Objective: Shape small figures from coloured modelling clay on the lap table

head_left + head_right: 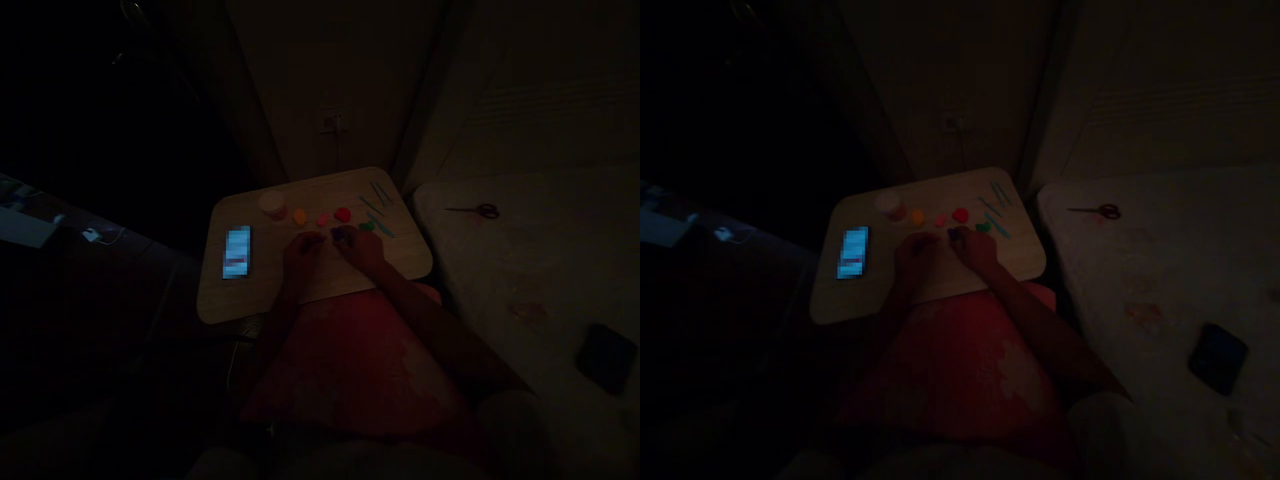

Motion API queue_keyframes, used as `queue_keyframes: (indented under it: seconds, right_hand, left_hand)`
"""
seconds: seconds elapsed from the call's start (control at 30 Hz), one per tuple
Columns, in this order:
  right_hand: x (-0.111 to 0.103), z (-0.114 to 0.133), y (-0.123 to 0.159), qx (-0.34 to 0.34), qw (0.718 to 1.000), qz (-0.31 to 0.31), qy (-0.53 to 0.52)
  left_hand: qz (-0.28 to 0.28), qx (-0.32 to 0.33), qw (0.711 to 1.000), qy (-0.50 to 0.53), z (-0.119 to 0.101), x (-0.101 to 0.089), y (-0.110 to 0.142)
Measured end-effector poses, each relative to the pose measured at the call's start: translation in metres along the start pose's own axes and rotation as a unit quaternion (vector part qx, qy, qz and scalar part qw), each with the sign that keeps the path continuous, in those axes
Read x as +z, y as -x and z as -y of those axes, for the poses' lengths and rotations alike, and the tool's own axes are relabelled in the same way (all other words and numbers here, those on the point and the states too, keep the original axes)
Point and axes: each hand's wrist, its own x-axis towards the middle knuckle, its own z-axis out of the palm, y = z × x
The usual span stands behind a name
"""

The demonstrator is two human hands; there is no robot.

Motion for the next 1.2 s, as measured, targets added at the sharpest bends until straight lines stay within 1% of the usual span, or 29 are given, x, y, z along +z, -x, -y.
queue_keyframes:
  seconds: [0.07,0.23,0.3,0.43,0.67,0.83,1.1,1.2]
  right_hand:
    - [0.0,-0.001,0.0,-0.002,1.0,0.004,-0.004]
    - [-0.003,-0.006,0.003,-0.034,0.998,0.017,-0.06]
    - [-0.004,-0.006,0.005,-0.061,0.995,0.028,-0.073]
    - [-0.006,-0.004,0.008,-0.107,0.99,0.048,-0.077]
    - [-0.005,-0.006,0.007,-0.095,0.991,0.032,-0.088]
    - [-0.004,-0.007,0.008,-0.096,0.991,0.026,-0.092]
    - [-0.01,-0.003,0.009,-0.086,0.993,0.026,-0.074]
    - [-0.01,-0.004,0.009,-0.1,0.992,0.031,-0.075]
  left_hand:
    - [0.004,0.012,1.0,-0.015,-0.001,-0.001,-0.001]
    - [0.007,0.079,0.993,-0.083,-0.002,-0.004,-0.002]
    - [0.009,0.08,0.993,-0.086,-0.001,-0.005,-0.002]
    - [0.028,0.058,0.995,-0.074,0.001,-0.004,0.0]
    - [0.021,0.054,0.995,-0.083,0.001,-0.002,0.0]
    - [0.021,0.065,0.993,-0.096,0.001,-0.003,0.001]
    - [0.042,0.086,0.991,-0.093,0.003,-0.003,0.001]
    - [0.05,0.089,0.991,-0.089,0.004,-0.004,0.0]
